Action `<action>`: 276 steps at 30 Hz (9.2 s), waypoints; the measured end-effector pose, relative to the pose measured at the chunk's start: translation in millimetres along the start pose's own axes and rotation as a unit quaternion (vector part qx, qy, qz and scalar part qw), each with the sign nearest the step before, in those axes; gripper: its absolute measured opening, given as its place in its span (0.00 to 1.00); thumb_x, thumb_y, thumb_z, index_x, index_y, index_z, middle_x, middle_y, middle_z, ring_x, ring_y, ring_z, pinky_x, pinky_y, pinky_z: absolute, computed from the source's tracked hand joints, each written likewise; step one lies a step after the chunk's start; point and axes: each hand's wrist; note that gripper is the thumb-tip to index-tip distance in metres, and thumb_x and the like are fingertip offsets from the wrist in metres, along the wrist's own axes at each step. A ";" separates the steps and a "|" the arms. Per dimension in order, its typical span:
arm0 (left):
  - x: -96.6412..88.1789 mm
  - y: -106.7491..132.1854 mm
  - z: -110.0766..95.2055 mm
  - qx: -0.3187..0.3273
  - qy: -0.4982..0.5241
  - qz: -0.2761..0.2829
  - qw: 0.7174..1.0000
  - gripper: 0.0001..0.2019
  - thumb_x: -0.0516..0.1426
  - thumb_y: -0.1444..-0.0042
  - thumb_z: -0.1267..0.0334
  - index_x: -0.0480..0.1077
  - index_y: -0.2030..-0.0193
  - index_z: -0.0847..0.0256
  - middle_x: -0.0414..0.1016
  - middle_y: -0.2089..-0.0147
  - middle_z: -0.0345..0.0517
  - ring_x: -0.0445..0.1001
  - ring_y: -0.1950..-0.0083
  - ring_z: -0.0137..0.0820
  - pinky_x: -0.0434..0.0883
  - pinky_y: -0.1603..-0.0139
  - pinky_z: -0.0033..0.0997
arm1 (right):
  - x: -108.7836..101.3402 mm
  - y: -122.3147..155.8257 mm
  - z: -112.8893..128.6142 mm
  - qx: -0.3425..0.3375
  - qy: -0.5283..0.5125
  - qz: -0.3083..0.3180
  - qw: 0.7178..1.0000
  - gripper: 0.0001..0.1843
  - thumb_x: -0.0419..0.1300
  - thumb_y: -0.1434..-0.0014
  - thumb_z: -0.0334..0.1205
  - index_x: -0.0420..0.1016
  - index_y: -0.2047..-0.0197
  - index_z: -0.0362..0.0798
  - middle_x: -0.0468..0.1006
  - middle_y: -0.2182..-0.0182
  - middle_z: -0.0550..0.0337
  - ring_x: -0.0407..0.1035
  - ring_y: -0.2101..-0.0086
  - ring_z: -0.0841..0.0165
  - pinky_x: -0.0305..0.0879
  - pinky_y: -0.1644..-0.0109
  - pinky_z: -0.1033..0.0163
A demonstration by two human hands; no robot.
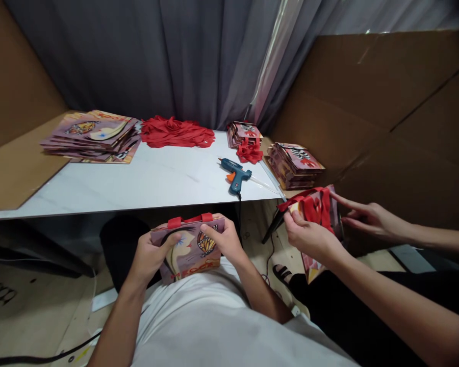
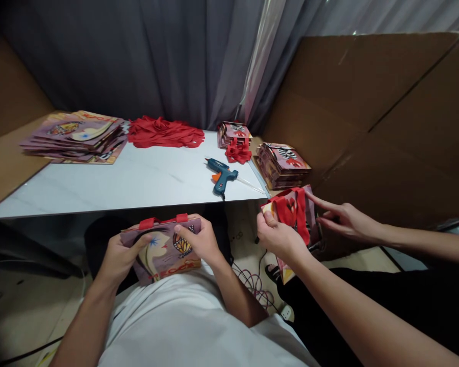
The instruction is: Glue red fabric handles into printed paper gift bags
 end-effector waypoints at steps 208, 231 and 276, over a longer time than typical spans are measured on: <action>3.8 33.4 -35.4 0.243 -0.132 0.155 0.948 0.15 0.74 0.42 0.52 0.89 0.56 0.61 0.90 0.57 0.55 0.90 0.58 0.44 0.87 0.53 0.35 | -33.9 26.3 83.6 -0.021 0.141 0.113 0.983 0.23 0.76 0.40 0.59 0.80 0.55 0.51 0.83 0.63 0.61 0.77 0.63 0.67 0.74 0.58 0.63; -3.8 29.8 -23.8 0.100 -0.120 0.122 0.980 0.31 0.75 0.49 0.38 0.86 0.51 0.64 0.90 0.55 0.58 0.90 0.55 0.48 0.88 0.51 0.46 | -20.8 29.0 74.3 -0.147 0.191 -0.096 0.966 0.09 0.76 0.40 0.48 0.92 0.61 0.53 0.91 0.63 0.57 0.85 0.62 0.58 0.80 0.51 0.53; -15.4 33.3 -50.9 0.377 -0.115 0.059 0.917 0.11 0.71 0.37 0.51 0.89 0.56 0.55 0.89 0.53 0.52 0.87 0.55 0.40 0.83 0.55 0.34 | -12.1 57.6 90.0 -0.296 0.309 0.045 0.903 0.06 0.65 0.29 0.44 0.84 0.56 0.54 0.85 0.72 0.62 0.77 0.70 0.64 0.75 0.56 0.55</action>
Point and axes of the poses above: each hand's wrist, its own y-axis away from the middle knuckle, its own x-axis out of the palm, z = x × y
